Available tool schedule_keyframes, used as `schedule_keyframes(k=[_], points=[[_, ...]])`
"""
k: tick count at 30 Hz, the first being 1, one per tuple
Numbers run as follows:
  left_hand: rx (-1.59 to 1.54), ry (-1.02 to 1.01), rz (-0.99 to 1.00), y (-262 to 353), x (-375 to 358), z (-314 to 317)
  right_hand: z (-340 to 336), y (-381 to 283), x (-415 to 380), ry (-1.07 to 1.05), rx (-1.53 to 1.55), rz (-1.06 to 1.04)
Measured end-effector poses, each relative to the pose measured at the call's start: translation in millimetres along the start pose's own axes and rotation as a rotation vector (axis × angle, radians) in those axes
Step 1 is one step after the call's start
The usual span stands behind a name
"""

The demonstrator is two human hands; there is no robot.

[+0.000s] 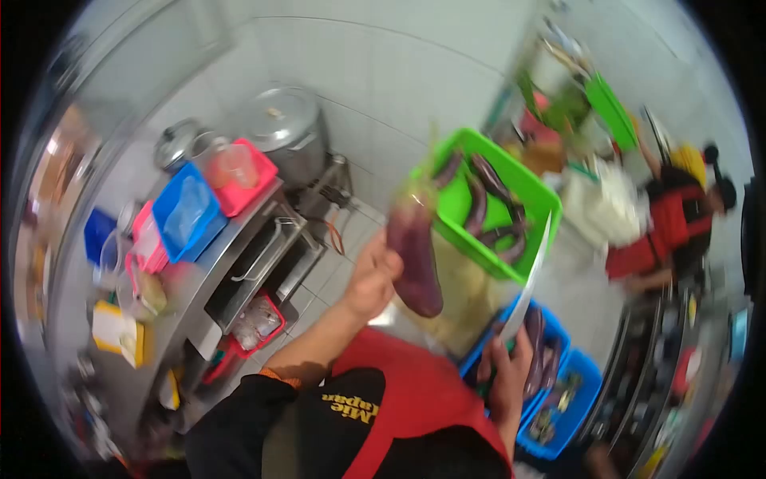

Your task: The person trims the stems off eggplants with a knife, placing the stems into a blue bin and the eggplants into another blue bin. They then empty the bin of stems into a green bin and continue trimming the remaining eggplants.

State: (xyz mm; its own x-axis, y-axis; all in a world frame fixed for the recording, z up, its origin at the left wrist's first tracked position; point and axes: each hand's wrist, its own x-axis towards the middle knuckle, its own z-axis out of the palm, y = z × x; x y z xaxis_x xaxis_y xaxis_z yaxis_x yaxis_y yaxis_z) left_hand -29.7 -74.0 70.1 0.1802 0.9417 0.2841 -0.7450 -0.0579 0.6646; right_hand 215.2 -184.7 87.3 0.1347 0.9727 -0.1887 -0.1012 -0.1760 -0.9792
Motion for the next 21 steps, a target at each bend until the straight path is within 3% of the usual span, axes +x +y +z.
schedule_keyframes(k=[2,4,7,13,15,21], points=[[-0.036,-0.055,-0.066,-4,11,17,1,-9,-1,0.048,0.105,-0.027],[-0.238,0.036,-0.197,-11,19,33,2,-10,-4,0.091,0.105,-0.053],[-0.393,-0.071,-0.357,-31,25,35,8,-15,-8,0.127,0.101,-0.080],[-0.509,0.044,-0.588,-53,14,50,15,-10,-14,0.140,0.078,-0.034],[-0.786,-0.061,-0.667,-64,15,41,12,-6,-18,0.152,0.124,-0.010],[-0.723,-0.024,-0.730,-71,24,30,5,4,-19,0.166,0.292,-0.034]])
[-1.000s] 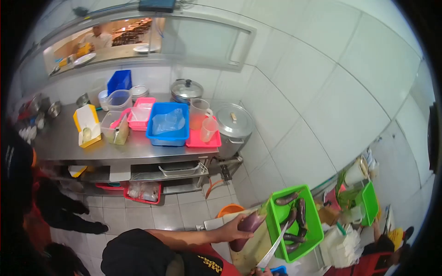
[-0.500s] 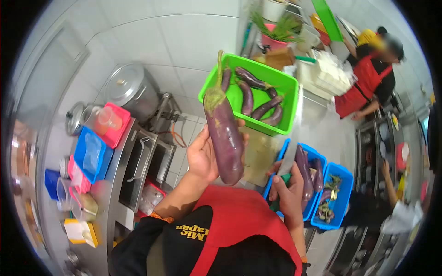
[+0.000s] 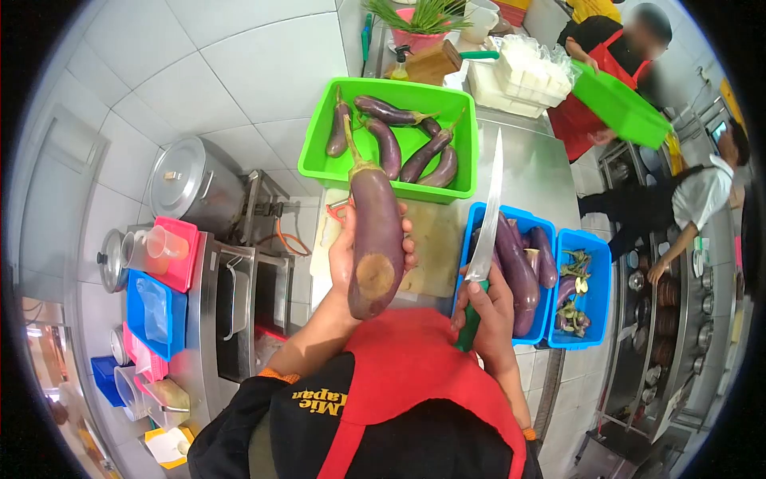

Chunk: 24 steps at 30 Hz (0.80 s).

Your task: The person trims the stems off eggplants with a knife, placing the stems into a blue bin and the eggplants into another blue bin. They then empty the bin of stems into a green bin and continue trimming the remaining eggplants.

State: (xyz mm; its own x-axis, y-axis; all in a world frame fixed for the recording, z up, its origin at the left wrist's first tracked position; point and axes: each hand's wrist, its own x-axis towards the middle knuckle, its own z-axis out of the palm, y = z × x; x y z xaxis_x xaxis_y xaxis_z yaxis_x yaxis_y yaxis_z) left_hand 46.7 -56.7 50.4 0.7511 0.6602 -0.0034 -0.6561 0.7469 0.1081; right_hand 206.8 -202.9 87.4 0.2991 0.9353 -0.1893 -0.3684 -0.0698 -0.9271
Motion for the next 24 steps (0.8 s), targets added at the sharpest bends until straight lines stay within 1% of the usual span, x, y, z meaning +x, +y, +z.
schedule_keyframes(k=[1,3,4,5,6,7,8,9,10,11,12,13,14,16,17,18,19,20,21,22,23,24], points=[[0.001,-0.002,-0.003,2,0,1,-1,1,0,-0.002,0.022,-0.005],[0.155,0.066,-0.054,6,0,2,3,-2,-2,0.007,0.022,0.016],[0.156,0.062,-0.055,6,1,3,5,-4,-2,0.014,0.021,0.036],[0.238,0.035,-0.083,7,1,3,5,-4,-2,0.015,0.021,0.035],[0.320,0.007,-0.111,6,0,4,6,-4,-3,0.020,-0.046,0.019],[0.320,0.005,-0.115,5,-2,6,6,-4,-3,0.027,-0.112,0.003],[0.396,0.031,-0.129,4,-4,11,4,-3,-4,0.032,-0.111,-0.002],[0.472,0.057,-0.144,2,-6,13,1,-2,-7,0.033,-0.254,-0.042],[0.474,0.053,-0.150,3,-7,10,-2,-1,-9,0.034,-0.396,-0.081],[0.669,0.040,-0.132,4,-5,5,-5,-1,-9,0.041,-0.394,-0.083],[0.863,0.026,-0.110,4,-5,1,-6,0,-10,0.018,-0.488,-0.094],[1.046,0.074,0.025,-2,-2,-1,-8,2,-11,-0.006,-0.583,-0.104],[1.042,0.077,0.021,-3,-1,1,-9,7,-11,-0.004,-0.584,-0.099],[1.755,0.096,0.236,-3,1,8,-10,19,-7,-0.008,-0.826,-0.242],[1.893,0.164,0.225,-2,0,-11,-9,21,-6,-0.014,-0.827,-0.237],[1.890,0.173,0.221,0,-2,-25,-6,22,-5,-0.026,-0.937,-0.218],[2.109,0.263,0.136,1,-5,-38,-4,24,-3,-0.036,-1.044,-0.196],[2.324,0.354,0.035,2,-9,-51,-1,28,-1,-0.037,-1.039,-0.184],[2.325,0.353,0.019,3,-14,-65,2,33,2,-0.056,-1.188,-0.124],[2.391,0.384,-0.095,5,-19,-79,5,38,6,-0.073,-1.334,-0.063],[2.456,0.412,-0.209,7,-22,-88,9,42,9,-0.067,-1.326,-0.053],[2.459,0.401,-0.224,7,-24,-94,12,45,12,-0.083,-1.389,-0.029]])
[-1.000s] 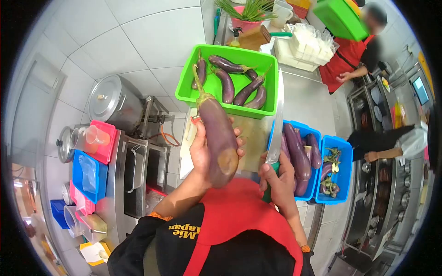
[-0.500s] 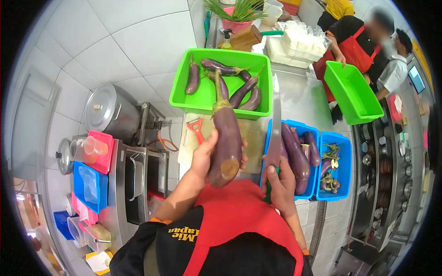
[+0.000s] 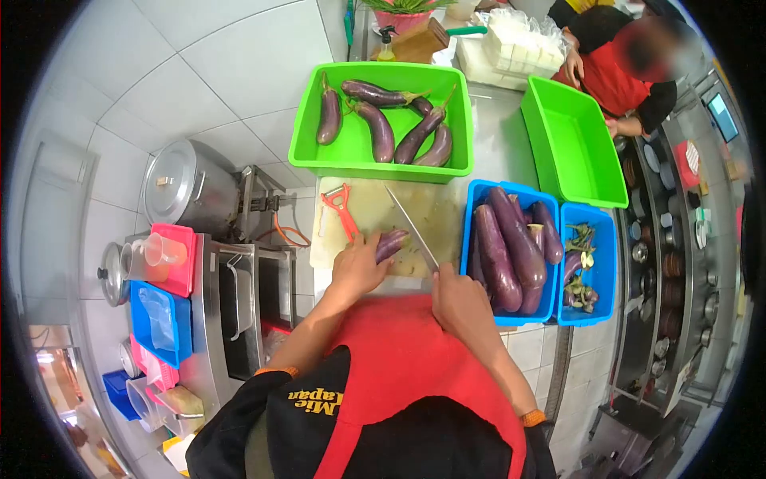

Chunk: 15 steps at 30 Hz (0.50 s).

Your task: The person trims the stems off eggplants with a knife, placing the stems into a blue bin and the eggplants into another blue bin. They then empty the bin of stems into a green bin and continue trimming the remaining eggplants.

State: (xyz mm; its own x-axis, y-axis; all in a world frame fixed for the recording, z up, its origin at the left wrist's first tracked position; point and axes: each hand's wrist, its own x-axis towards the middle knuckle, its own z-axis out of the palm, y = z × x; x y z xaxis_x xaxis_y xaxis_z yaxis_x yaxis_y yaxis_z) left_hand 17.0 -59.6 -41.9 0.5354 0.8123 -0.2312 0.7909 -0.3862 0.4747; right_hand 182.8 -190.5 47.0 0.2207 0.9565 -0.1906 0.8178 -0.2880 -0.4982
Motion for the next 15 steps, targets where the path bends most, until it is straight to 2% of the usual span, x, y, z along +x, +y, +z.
schedule_keyframes(k=[4,8,15], points=[[0.106,-0.015,0.055,-8,2,7,40,5,6,-0.059,-0.125,0.053],[0.157,-0.046,0.102,-13,12,3,63,1,5,-0.054,-0.130,0.114],[0.200,-0.045,0.211,-35,15,26,101,1,-1,-0.021,-0.044,0.357]])
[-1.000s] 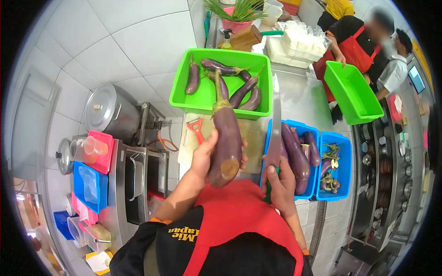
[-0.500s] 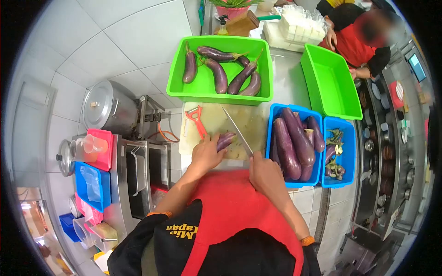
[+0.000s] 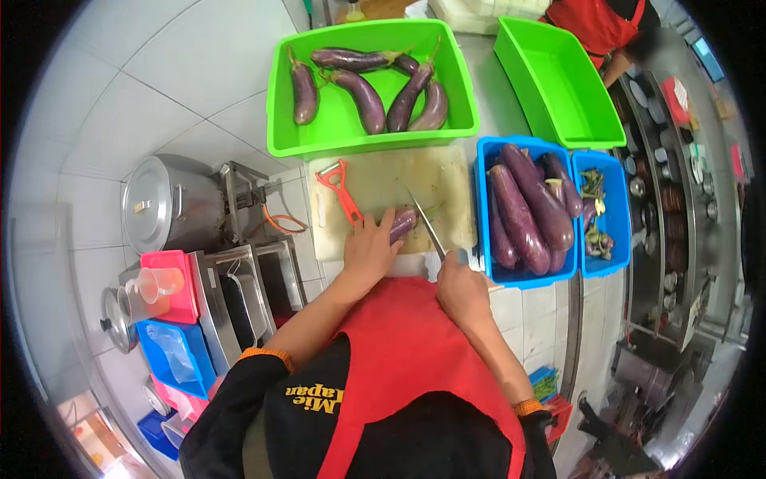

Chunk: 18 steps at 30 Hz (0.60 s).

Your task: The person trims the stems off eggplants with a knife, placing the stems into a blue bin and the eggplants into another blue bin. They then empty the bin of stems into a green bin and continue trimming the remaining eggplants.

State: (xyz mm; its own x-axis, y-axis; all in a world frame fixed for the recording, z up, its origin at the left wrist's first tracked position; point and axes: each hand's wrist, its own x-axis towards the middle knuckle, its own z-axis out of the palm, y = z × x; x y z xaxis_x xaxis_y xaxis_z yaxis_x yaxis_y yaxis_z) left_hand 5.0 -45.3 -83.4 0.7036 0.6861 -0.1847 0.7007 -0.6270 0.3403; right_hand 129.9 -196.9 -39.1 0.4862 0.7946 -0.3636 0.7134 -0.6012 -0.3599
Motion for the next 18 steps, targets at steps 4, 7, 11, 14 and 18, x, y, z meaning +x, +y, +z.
schedule_keyframes(k=[4,7,11,14,18], points=[[-0.001,-0.031,-0.007,3,10,-8,0,-5,-2,0.006,-0.014,0.027],[0.007,-0.043,-0.017,0,6,-5,1,-8,-5,-0.028,-0.050,0.030],[0.017,-0.064,-0.017,3,9,-9,6,-5,2,-0.081,-0.107,0.031],[-0.032,-0.047,0.000,0,7,-2,27,6,16,-0.045,-0.141,-0.056],[-0.019,-0.069,-0.015,3,9,-2,43,-2,49,-0.016,-0.190,-0.043]])
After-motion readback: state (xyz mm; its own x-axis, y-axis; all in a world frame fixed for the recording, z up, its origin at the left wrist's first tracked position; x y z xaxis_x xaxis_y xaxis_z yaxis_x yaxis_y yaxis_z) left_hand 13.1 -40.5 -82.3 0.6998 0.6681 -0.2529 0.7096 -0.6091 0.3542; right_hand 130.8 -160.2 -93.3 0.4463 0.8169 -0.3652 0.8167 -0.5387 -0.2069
